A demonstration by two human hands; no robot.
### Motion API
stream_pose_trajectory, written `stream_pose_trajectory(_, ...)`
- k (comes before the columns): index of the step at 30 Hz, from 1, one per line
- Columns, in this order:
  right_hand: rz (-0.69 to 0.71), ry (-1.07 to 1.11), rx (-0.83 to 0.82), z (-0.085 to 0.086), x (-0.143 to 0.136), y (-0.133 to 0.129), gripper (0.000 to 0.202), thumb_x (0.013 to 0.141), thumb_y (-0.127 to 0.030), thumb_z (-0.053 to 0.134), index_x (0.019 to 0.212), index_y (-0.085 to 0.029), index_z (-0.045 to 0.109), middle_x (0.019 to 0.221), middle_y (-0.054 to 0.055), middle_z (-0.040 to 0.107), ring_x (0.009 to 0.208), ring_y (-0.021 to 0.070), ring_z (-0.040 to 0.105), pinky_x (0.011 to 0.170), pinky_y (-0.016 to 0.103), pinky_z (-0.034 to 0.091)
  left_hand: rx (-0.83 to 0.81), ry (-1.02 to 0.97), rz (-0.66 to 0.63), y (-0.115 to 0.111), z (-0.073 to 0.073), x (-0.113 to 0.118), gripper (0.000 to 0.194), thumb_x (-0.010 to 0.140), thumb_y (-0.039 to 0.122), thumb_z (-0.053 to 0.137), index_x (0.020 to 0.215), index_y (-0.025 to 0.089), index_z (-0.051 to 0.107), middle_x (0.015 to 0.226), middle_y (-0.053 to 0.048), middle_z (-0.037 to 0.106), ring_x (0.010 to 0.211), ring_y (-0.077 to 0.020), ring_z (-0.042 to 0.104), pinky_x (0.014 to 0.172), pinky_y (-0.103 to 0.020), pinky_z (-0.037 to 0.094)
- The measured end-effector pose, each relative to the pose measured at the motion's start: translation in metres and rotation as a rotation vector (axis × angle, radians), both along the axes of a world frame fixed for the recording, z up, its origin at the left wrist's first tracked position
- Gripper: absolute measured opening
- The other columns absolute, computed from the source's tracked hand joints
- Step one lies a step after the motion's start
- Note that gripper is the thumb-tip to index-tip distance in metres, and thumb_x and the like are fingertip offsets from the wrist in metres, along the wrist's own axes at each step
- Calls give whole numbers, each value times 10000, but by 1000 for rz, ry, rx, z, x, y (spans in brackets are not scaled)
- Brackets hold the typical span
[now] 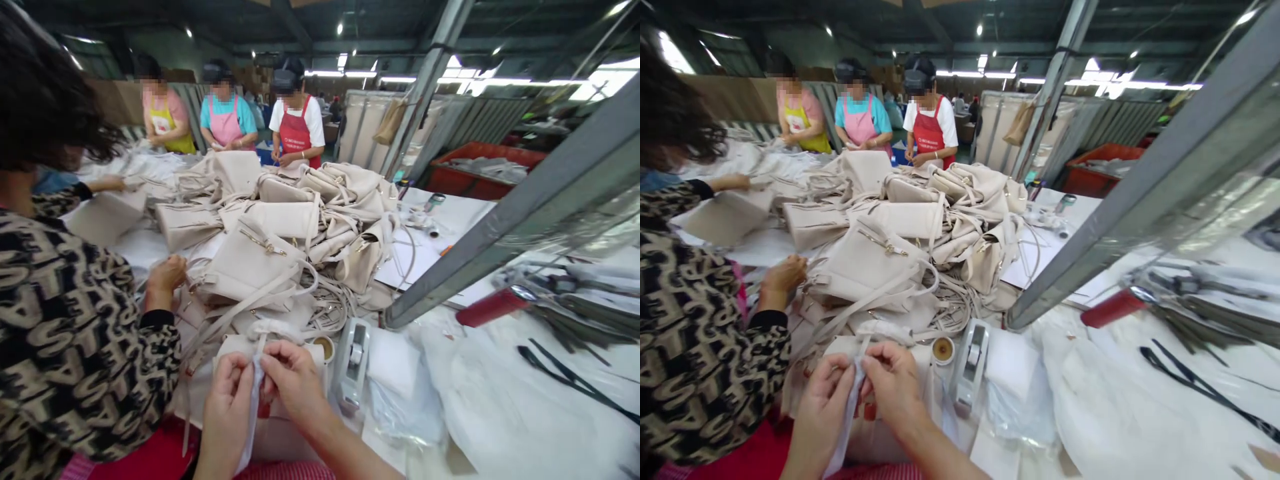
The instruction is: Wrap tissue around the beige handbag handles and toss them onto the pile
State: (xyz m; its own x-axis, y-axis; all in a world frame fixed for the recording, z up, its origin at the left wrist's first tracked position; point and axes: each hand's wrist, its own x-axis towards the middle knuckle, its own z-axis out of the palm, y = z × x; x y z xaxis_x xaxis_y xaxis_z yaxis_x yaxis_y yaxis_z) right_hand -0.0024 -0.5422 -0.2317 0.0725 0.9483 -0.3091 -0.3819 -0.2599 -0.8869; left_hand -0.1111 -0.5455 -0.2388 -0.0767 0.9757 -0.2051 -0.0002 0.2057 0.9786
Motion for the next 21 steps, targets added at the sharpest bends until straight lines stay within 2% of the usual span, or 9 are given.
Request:
stream_pose_trajectory(4, -86, 14, 28, -3, -2, -1, 211, 694, -391, 694, 742, -203, 611, 440, -90, 509, 374, 73, 433, 397, 182, 347, -49, 8, -57, -1, 7, -3, 335, 694, 471, 744, 823, 183, 631, 583, 29, 605, 505, -139, 540, 456, -210, 409)
stream_pose_trajectory(9, -22, -9, 48, -11, -1, -8, 156, 750, -363, 662, 731, -223, 597, 494, -93, 494, 326, 70, 398, 356, 197, 319, -157, -63, -156, -2, 10, -4, 408, 582, 497, 838, 730, 158, 666, 543, 35, 564, 539, -145, 537, 532, -229, 442)
stream_pose_trajectory(11, -4, -118, 85, -11, 1, -8, 124, 772, -334, 655, 755, -222, 603, 521, -87, 507, 346, 79, 430, 373, 202, 327, -181, -77, -194, -2, 9, -5, 401, 574, 489, 848, 677, 153, 655, 586, 15, 600, 592, -158, 566, 573, -233, 455)
stream_pose_trajectory(14, -24, -442, 186, -5, 10, -10, 89, 775, -258, 680, 756, -220, 602, 522, -82, 514, 435, 98, 482, 455, 210, 340, -230, -103, -216, -2, 6, -7, 389, 625, 497, 820, 729, 153, 672, 677, -6, 656, 647, -166, 589, 608, -233, 463)
stream_pose_trajectory(16, -16, -606, 259, -1, 24, -15, 119, 784, -240, 673, 703, -217, 590, 537, -67, 531, 497, 108, 492, 512, 221, 344, -265, -114, -230, -2, 5, -9, 390, 650, 511, 801, 754, 158, 670, 669, -1, 657, 614, -153, 576, 581, -225, 452)
stream_pose_trajectory(18, -21, -658, 267, -5, 50, -27, 166, 828, -302, 634, 689, -217, 600, 585, -42, 564, 549, 126, 504, 551, 236, 361, -274, -115, -226, -1, 4, -9, 395, 661, 526, 787, 735, 162, 650, 639, 8, 648, 573, -136, 556, 545, -211, 436)
stream_pose_trajectory(19, -71, -664, 227, -11, 68, -34, 194, 845, -363, 613, 715, -219, 619, 623, -28, 586, 581, 138, 515, 573, 245, 377, -274, -112, -214, -1, 4, -8, 400, 656, 531, 786, 726, 166, 641, 627, 12, 645, 558, -129, 550, 530, -205, 430)
stream_pose_trajectory(21, -287, -639, 11, -30, 107, -49, 284, 869, -480, 534, 788, -226, 634, 667, -9, 611, 618, 162, 531, 619, 267, 418, -274, -90, -182, 0, 6, -6, 409, 637, 539, 789, 718, 171, 630, 599, 23, 636, 521, -117, 529, 484, -190, 406)
